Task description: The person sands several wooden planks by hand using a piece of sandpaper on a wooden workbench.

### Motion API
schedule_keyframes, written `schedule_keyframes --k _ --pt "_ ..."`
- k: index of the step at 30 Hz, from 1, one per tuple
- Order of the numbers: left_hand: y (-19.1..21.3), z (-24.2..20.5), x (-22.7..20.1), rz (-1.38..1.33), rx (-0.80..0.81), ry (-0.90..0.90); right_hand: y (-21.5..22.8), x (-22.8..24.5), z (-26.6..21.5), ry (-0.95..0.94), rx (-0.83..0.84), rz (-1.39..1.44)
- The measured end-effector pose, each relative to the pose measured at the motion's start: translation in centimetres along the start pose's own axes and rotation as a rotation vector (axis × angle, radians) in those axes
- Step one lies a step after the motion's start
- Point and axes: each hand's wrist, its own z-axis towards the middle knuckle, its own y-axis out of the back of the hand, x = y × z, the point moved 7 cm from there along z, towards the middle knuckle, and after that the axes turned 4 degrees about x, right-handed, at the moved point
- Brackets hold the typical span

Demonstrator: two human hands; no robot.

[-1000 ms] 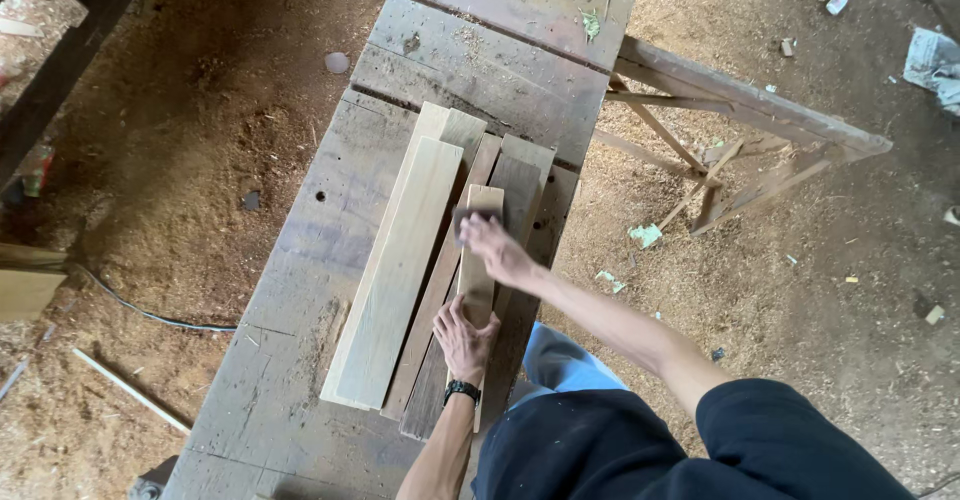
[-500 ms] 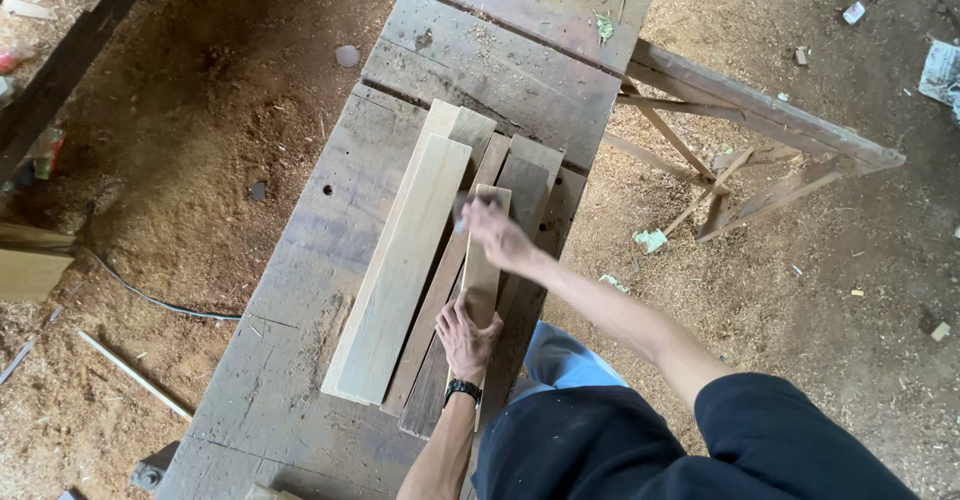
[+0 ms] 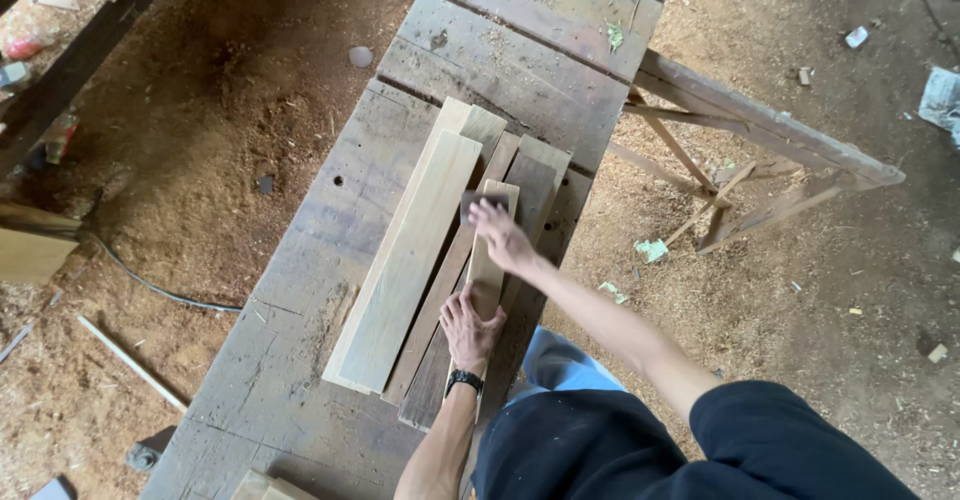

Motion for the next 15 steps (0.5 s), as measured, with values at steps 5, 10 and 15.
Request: schedule_keyframes --k 5,10,15 --pt "-0.2 0.0 0.4 -0.060 0.011 -0.004 -1.0 3.2 -6.9 0.002 0.098 0.060" --pt "0.1 -0.2 0.1 -0.036 -0.012 -0.001 -0.7 -1.1 -2.8 0.069 0.051 -0.020" --pt "0.5 0.1 -0.4 -0.098 -0.005 -0.058 -0.7 -1.2 -0.6 -0.216 -0.099 0.021"
